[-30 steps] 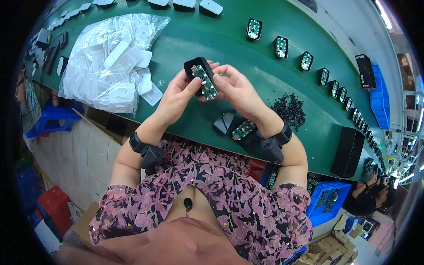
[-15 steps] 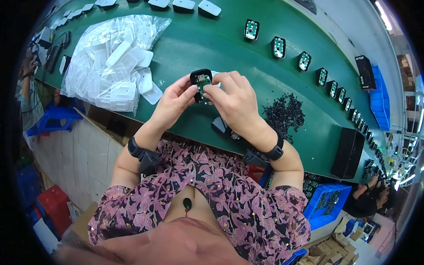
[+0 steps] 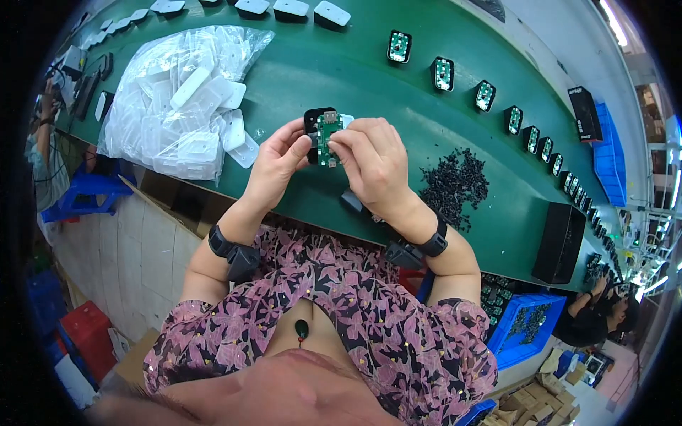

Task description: Assembling small electronic device housings by fitting together plastic covers and internal components.

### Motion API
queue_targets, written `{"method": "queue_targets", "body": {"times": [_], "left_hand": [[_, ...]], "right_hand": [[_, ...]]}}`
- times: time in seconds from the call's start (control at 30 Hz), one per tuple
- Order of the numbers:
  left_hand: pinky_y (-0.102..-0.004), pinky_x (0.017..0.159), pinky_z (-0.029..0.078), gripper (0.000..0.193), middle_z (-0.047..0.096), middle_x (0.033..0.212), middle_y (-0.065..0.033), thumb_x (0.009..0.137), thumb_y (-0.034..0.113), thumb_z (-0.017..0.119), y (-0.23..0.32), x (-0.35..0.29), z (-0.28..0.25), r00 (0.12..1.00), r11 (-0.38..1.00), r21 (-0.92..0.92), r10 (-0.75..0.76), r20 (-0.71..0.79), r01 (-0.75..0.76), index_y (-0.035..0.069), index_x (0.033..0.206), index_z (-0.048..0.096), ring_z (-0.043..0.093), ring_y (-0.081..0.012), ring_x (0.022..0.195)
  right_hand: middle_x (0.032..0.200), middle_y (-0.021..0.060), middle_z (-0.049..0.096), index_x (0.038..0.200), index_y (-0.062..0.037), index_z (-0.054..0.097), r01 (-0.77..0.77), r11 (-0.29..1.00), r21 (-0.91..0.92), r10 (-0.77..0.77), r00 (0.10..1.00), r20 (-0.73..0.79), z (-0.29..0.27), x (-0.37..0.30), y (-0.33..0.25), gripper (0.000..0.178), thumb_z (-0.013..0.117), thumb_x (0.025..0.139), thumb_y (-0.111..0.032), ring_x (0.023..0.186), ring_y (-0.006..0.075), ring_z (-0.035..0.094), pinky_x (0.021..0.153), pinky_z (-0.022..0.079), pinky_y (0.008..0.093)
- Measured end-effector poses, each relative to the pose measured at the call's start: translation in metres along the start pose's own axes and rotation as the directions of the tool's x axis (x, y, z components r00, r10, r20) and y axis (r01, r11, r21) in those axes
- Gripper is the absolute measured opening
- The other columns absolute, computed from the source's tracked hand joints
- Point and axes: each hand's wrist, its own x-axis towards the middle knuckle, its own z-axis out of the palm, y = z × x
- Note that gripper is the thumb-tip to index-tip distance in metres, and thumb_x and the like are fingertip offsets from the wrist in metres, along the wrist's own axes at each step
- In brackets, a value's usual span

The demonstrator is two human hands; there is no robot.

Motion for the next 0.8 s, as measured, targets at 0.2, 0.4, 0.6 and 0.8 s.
{"method": "queue_targets", "body": {"times": [0.2,0.4,0.6,0.8], "left_hand": [[-0.0215,0.077,0.05,0.043,0.063,0.112,-0.0041,0.094,0.02,0.064,-0.003,-0.003,0.001,1.0,0.995,0.093,-0.016,-0.007,0.017,0.001,0.131,0.051,0.059,-0.008,0.097],[-0.022,0.079,0.05,0.042,0.062,0.113,-0.0043,0.094,0.018,0.063,-0.006,-0.006,0.001,1.0,0.994,0.109,0.027,-0.004,-0.027,-0.001,0.13,0.051,0.058,-0.0079,0.098],[-0.0222,0.079,0.05,0.038,0.06,0.113,-0.0069,0.095,0.012,0.059,-0.011,-0.007,0.013,0.964,0.95,0.174,0.265,-0.01,-0.259,-0.004,0.128,0.048,0.058,-0.0079,0.098],[-0.0213,0.078,0.049,0.023,0.062,0.1,-0.0034,0.094,0.011,0.06,-0.01,0.008,0.001,0.994,0.996,-0.077,0.04,-0.1,-0.048,0.002,0.114,0.052,0.059,-0.0063,0.088]], "right_hand": [[0.087,0.0082,0.059,0.088,-0.0047,0.062,0.046,0.999,0.021,-0.047,0.998,0.049,0.007,0.003,0.004,0.015,0.07,0.075,-0.006,0.078,0.0266,0.057,0.067,0.044,0.0365],[0.089,0.009,0.057,0.09,-0.0044,0.06,0.113,0.992,-0.051,-0.105,0.986,0.129,0.007,0.004,0.005,0.014,0.067,0.078,-0.006,0.079,0.027,0.055,0.067,0.044,0.0367],[0.088,0.0097,0.055,0.09,-0.0041,0.059,0.141,0.985,-0.101,-0.122,0.977,0.173,0.008,0.007,0.012,0.014,0.066,0.078,-0.005,0.078,0.0284,0.053,0.068,0.045,0.0383],[0.092,0.0084,0.058,0.104,-0.0027,0.055,-0.262,0.913,0.313,0.233,0.964,0.127,0.013,-0.004,0.008,0.025,0.068,0.084,-0.008,0.081,0.0205,0.057,0.068,0.047,0.0314]]}}
